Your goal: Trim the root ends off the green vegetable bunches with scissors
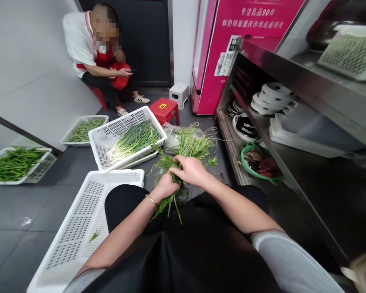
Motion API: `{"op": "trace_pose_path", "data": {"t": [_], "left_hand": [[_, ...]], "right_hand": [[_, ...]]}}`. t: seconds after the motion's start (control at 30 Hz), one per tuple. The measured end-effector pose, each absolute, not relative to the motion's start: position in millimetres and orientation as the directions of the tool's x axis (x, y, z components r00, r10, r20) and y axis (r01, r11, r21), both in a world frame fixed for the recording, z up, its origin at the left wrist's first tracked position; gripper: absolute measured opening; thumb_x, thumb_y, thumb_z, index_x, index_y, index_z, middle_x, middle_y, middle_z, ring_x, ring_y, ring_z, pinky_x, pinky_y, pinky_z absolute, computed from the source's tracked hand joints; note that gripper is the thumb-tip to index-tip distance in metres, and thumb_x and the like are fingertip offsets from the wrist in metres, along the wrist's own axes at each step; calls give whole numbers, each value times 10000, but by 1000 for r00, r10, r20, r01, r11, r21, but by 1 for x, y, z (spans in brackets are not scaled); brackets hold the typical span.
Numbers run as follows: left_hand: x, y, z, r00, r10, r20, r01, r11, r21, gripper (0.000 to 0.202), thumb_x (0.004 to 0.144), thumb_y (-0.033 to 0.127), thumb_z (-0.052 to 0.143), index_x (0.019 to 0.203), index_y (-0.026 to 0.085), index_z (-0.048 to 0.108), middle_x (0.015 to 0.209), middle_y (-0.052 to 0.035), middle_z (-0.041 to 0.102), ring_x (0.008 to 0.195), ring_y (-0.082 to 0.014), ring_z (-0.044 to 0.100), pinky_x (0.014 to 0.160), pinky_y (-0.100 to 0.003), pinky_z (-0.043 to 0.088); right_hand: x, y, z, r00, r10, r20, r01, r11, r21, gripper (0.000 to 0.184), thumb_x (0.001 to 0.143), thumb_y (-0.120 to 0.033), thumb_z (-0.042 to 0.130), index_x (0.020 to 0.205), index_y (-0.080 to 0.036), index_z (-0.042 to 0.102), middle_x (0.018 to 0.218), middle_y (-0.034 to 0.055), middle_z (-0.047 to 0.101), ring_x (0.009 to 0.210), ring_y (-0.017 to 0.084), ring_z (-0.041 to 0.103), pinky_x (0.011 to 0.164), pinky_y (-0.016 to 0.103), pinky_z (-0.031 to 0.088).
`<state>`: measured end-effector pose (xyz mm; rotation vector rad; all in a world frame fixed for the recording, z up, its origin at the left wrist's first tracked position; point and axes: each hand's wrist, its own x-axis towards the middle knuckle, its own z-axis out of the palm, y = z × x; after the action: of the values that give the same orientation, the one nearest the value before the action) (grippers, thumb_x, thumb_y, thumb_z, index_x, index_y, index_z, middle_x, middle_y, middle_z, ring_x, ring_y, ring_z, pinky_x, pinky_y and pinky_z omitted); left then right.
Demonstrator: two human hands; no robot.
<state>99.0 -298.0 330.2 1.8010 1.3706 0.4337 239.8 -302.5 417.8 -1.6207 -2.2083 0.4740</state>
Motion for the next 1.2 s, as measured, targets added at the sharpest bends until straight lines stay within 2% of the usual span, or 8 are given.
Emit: {"op": "trace_pose_path", "data": {"t": [0.43, 0.53, 0.7, 0.8, 0.9, 1.03, 1.1, 1.2], "left_hand": [[100, -296, 337, 404, 874, -271, 817, -211, 536, 471, 672, 168, 558, 1128, 133, 446, 953, -155, 669, 876, -304, 648, 684, -325, 442], [97, -295, 336, 406, 876, -259, 804, -208, 557, 459, 675, 165, 557, 1122, 139, 454, 922, -149, 669, 855, -309, 647, 673, -326, 430], [96, -291, 336, 393, 892, -223, 776, -192, 601, 445, 655, 131, 569, 1091, 154, 483, 837, -104, 664, 813, -290, 639, 667, -313, 420], [100, -291, 339, 400, 894, -200, 744, -190, 640, 424, 665, 143, 562, 1082, 139, 486, 858, -118, 663, 807, -289, 635, 680, -320, 429], [100, -291, 341, 389, 902, -188, 729, -176, 662, 438, 668, 153, 564, 1097, 127, 480, 848, -117, 658, 800, -288, 625, 694, -334, 439], [93, -290, 339, 372, 917, -146, 641, -140, 755, 468, 631, 134, 590, 1089, 140, 490, 883, -83, 651, 838, -248, 611, 754, -333, 454], [89, -288, 338, 375, 920, -114, 508, -101, 855, 442, 610, 128, 594, 1044, 148, 508, 912, -60, 642, 846, -215, 605, 767, -315, 461], [86, -285, 336, 406, 899, -167, 326, 29, 945, 337, 608, 152, 588, 936, 154, 509, 746, 4, 605, 654, -154, 580, 631, -274, 462]], "right_hand": [[259, -258, 423, -257, 962, 92, 411, 195, -890, 208, 815, -334, 553, 664, -197, 514, 478, -49, 539, 445, 129, 548, 504, 245, 420], [275, -263, 428, -266, 956, 127, 610, 269, -745, 253, 836, -309, 551, 618, -193, 494, 555, 6, 607, 554, 153, 604, 574, 257, 438], [285, -268, 429, -338, 904, 262, 903, 390, -180, 187, 887, -297, 467, 814, -149, 556, 908, 148, 640, 777, 221, 610, 666, 308, 431], [278, -269, 422, -174, 949, 263, 796, 293, -530, 187, 885, -332, 440, 787, -180, 488, 816, 96, 590, 675, 179, 570, 599, 288, 436], [278, -275, 423, -85, 995, 59, 361, 86, -929, 310, 884, -450, 401, 671, -234, 336, 562, -47, 390, 434, 105, 403, 429, 248, 388], [306, -302, 438, -282, 959, 6, -53, -10, -999, 367, 829, -495, 506, 642, -227, 341, 495, -98, 332, 346, 64, 314, 355, 217, 334], [327, -321, 439, -491, 871, -19, 34, -3, -999, 320, 804, -451, 585, 670, -192, 453, 488, -76, 448, 374, 76, 429, 410, 215, 380], [344, -344, 424, -661, 669, -338, 594, 192, -781, 216, 798, -353, 620, 734, -148, 594, 577, -2, 610, 520, 121, 590, 527, 230, 440]]}}
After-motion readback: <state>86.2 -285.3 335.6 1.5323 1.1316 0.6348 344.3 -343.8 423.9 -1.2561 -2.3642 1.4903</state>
